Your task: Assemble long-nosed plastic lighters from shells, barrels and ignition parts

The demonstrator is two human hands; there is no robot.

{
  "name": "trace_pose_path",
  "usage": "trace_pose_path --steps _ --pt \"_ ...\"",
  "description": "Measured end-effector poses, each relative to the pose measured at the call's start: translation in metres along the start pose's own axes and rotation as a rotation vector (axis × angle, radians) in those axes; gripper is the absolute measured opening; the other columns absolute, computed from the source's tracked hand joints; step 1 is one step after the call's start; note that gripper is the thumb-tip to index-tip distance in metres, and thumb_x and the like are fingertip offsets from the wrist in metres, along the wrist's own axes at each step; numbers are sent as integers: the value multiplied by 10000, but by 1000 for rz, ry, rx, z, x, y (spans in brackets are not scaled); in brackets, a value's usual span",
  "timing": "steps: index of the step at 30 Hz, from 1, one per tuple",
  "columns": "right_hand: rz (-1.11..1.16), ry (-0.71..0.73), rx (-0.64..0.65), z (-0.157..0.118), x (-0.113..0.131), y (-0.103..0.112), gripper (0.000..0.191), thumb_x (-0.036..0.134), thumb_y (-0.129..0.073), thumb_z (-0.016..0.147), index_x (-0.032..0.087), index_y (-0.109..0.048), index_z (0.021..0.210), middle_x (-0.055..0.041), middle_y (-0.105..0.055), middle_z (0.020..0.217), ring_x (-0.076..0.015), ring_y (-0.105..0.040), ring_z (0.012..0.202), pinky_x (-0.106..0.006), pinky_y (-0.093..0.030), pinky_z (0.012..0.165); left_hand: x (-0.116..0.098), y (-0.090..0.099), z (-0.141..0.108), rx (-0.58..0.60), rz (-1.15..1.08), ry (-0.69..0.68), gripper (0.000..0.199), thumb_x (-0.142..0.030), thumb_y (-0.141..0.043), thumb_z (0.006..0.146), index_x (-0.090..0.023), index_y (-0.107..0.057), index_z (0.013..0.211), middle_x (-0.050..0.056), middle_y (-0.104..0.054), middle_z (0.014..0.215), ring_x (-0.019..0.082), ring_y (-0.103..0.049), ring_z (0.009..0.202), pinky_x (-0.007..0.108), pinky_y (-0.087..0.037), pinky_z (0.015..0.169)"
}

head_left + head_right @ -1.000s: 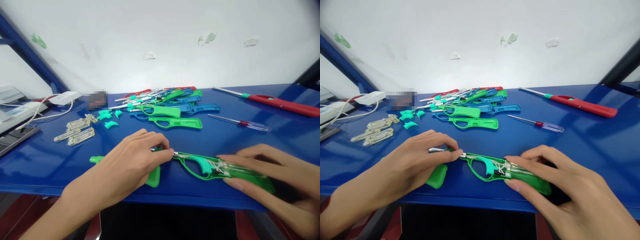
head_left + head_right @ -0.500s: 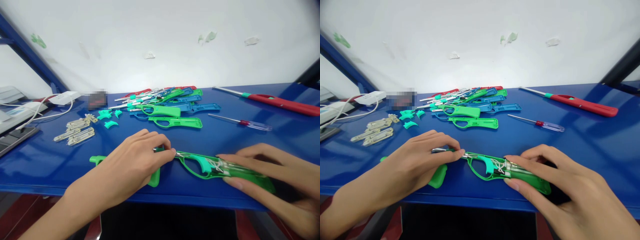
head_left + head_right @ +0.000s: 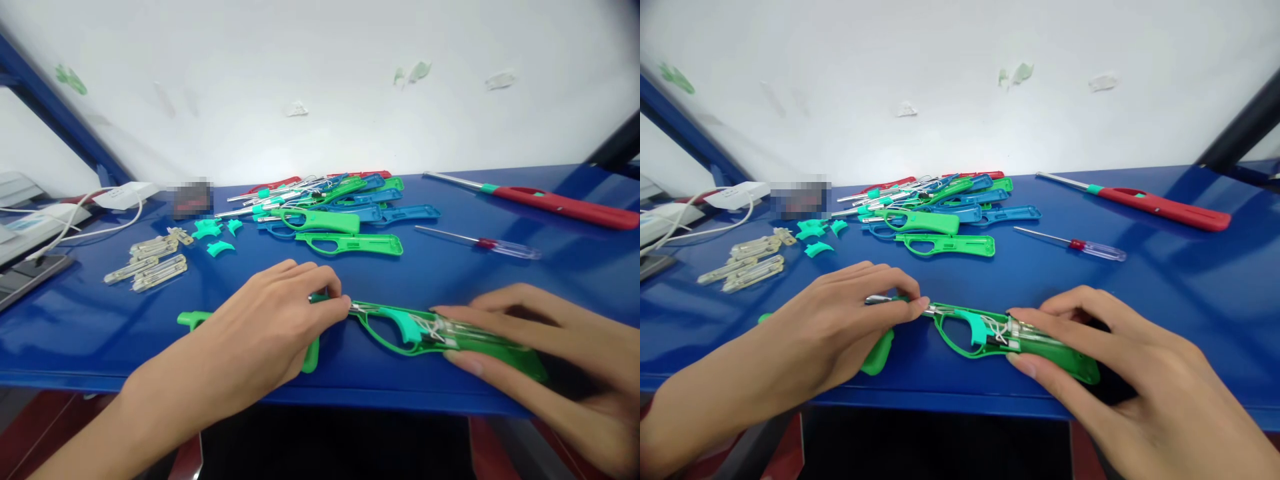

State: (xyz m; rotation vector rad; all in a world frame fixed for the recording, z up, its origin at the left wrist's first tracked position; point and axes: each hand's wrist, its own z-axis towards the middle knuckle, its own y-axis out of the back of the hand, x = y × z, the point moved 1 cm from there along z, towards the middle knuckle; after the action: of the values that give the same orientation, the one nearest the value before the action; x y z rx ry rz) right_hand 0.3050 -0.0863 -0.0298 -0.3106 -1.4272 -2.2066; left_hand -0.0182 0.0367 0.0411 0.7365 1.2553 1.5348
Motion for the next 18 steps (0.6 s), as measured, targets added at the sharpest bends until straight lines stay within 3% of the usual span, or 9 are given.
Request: trace_pose_path --steps 5,11,18 --pt "-3 -6 -6 1 -2 -3 342 665 -711 1118 464 -875 1341 46 -859 1279 -253 -873 1039 -364 -732 849 -1 0 4 -31 -69 10 235 -112 -609 1186 -150 -842 1184 84 -770 1210 235 -727 973 395 -571 873" --pt "1 2 -4 -1 -1 -1 337 636 -714 1126 468 -855 1382 47 -866 1309 -258 -882 1055 -360 -734 827 1 -2 6 -58 -53 12 264 -33 -607 1144 -148 -844 1133 70 -789 1149 215 -742 909 359 -575 796" --pt "6 11 -18 2 -2 -4 343 647 -712 1126 466 -858 1378 40 -866 1321 -261 -883 1061 -355 -734 814 2 -5 4 -59 3 -5 210 -38 -639 1136 -158 -802 1190 75 -795 1191 245 -758 956 404 -583 850"
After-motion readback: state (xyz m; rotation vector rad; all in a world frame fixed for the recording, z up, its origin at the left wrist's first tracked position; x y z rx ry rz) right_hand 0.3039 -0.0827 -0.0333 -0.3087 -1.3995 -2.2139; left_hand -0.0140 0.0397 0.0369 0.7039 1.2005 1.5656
